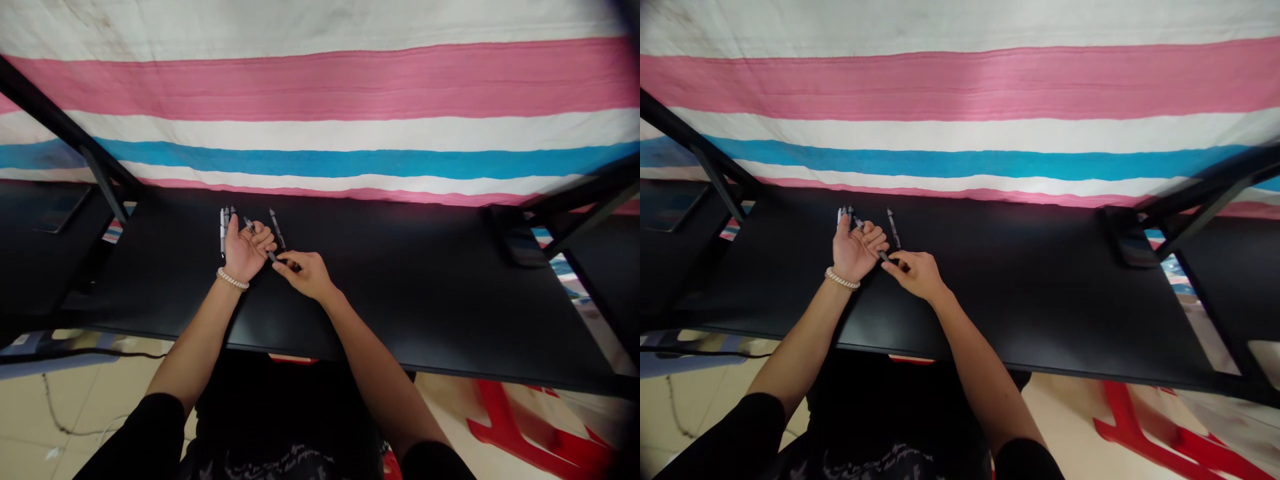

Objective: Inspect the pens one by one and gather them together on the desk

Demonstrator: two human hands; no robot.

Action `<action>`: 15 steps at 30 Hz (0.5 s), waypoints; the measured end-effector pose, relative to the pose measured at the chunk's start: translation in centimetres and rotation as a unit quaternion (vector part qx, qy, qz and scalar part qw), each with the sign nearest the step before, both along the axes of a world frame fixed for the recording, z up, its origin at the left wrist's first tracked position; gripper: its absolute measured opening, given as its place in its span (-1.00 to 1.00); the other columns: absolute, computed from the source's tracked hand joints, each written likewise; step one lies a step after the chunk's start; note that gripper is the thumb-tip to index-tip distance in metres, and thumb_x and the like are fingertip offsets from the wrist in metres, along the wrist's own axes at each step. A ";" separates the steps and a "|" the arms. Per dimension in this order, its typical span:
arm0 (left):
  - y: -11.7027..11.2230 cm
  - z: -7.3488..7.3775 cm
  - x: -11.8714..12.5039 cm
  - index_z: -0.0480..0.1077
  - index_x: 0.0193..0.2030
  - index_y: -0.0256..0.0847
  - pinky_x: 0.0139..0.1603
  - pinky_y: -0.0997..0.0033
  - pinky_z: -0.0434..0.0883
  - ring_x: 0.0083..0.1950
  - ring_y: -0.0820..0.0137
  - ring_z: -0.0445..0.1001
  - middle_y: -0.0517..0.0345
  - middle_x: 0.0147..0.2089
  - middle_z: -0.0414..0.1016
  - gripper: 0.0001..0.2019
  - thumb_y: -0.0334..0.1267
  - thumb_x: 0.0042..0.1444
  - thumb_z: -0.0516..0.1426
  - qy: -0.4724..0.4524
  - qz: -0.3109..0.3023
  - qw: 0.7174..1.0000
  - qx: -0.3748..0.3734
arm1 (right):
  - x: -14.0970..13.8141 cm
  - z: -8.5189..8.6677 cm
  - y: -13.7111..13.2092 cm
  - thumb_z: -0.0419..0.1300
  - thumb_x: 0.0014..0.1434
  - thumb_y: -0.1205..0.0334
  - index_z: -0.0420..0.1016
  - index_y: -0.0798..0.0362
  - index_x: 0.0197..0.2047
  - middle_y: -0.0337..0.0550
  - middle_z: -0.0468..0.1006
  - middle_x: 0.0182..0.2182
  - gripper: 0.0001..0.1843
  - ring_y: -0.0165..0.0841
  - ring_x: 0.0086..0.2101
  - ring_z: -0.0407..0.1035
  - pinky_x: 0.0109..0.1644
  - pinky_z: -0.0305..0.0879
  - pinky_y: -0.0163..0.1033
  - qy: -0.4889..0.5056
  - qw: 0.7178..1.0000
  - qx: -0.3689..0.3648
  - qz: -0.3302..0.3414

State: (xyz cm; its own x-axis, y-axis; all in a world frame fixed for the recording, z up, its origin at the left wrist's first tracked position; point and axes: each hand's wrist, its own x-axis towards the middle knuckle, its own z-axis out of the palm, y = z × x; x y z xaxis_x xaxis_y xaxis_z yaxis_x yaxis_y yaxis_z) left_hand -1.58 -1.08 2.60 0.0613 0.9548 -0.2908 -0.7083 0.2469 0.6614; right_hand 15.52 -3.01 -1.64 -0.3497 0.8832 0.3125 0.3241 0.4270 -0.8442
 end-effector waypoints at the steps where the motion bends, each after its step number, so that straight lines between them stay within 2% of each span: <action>1: -0.1 0.3 -0.5 0.21 -0.53 -0.15 -0.61 0.47 0.28 -0.66 0.52 0.09 0.31 -0.64 0.01 -0.43 0.20 0.37 -0.13 -0.009 -0.002 1.000 -0.007 | 0.0 0.1 -0.1 0.22 0.25 -0.14 0.61 0.01 -0.16 -0.28 0.51 -0.56 -0.62 -0.44 -0.56 0.33 -0.40 0.27 -0.31 0.003 1.000 0.005 0.013; 3: -0.2 0.9 -1.7 0.17 -0.55 -0.15 -0.70 0.51 0.10 -0.69 0.54 -0.06 0.35 -0.65 -0.10 -0.45 0.16 0.37 -0.14 -0.019 0.010 1.000 -0.010 | 0.2 0.4 -0.2 0.19 0.28 -0.12 0.60 0.02 -0.13 -0.26 0.53 -0.52 -0.62 -0.44 -0.54 0.35 -0.39 0.28 -0.31 0.020 1.000 0.002 0.012; 5: -0.3 1.4 -3.0 0.21 -0.52 -0.15 -0.72 0.51 0.01 -0.68 0.54 -0.15 0.37 -0.65 -0.16 -0.45 0.16 0.37 -0.17 -0.015 0.048 0.999 0.003 | 0.4 0.5 -0.2 0.14 0.32 -0.10 0.59 0.02 -0.18 -0.24 0.54 -0.51 -0.62 -0.44 -0.55 0.34 -0.41 0.28 -0.30 0.030 0.999 -0.003 -0.010; 8: -0.3 1.8 -4.8 0.21 -0.52 -0.14 -0.71 0.50 -0.04 -0.67 0.53 -0.23 0.37 -0.65 -0.20 -0.45 0.13 0.37 -0.23 -0.006 0.106 0.994 0.037 | 0.6 0.5 -0.1 0.11 0.34 -0.10 0.57 0.03 -0.27 -0.24 0.52 -0.53 -0.60 -0.44 -0.56 0.33 -0.41 0.27 -0.30 0.025 0.999 -0.005 -0.023; 10: -0.3 1.8 -6.0 0.21 -0.51 -0.14 -0.71 0.49 -0.06 -0.66 0.52 -0.27 0.37 -0.65 -0.23 -0.48 0.06 0.38 -0.23 -0.002 0.122 0.991 0.056 | 0.5 0.3 0.0 0.10 0.35 -0.10 0.56 0.03 -0.29 -0.24 0.51 -0.54 -0.59 -0.44 -0.56 0.33 -0.40 0.26 -0.29 0.022 0.999 -0.001 -0.030; 15: -0.7 2.2 -8.5 0.36 -0.30 -0.17 -0.70 0.51 -0.03 -0.64 0.50 -0.28 0.36 -0.64 -0.22 -0.48 -0.01 0.42 -0.30 -0.011 0.162 0.981 0.106 | 0.3 -0.1 0.1 0.08 0.37 -0.09 0.54 0.03 -0.32 -0.25 0.45 -0.57 -0.58 -0.42 -0.55 0.32 -0.41 0.22 -0.27 0.008 0.996 0.003 -0.084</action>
State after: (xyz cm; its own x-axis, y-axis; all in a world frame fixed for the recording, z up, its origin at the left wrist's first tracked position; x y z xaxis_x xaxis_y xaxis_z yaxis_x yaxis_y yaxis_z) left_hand -10.13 -1.75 4.83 -0.2505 0.9644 -0.0852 -0.7416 -0.1346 0.6572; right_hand 15.79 -2.93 -1.76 -0.1923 0.9271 0.3218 0.3770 0.3726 -0.8480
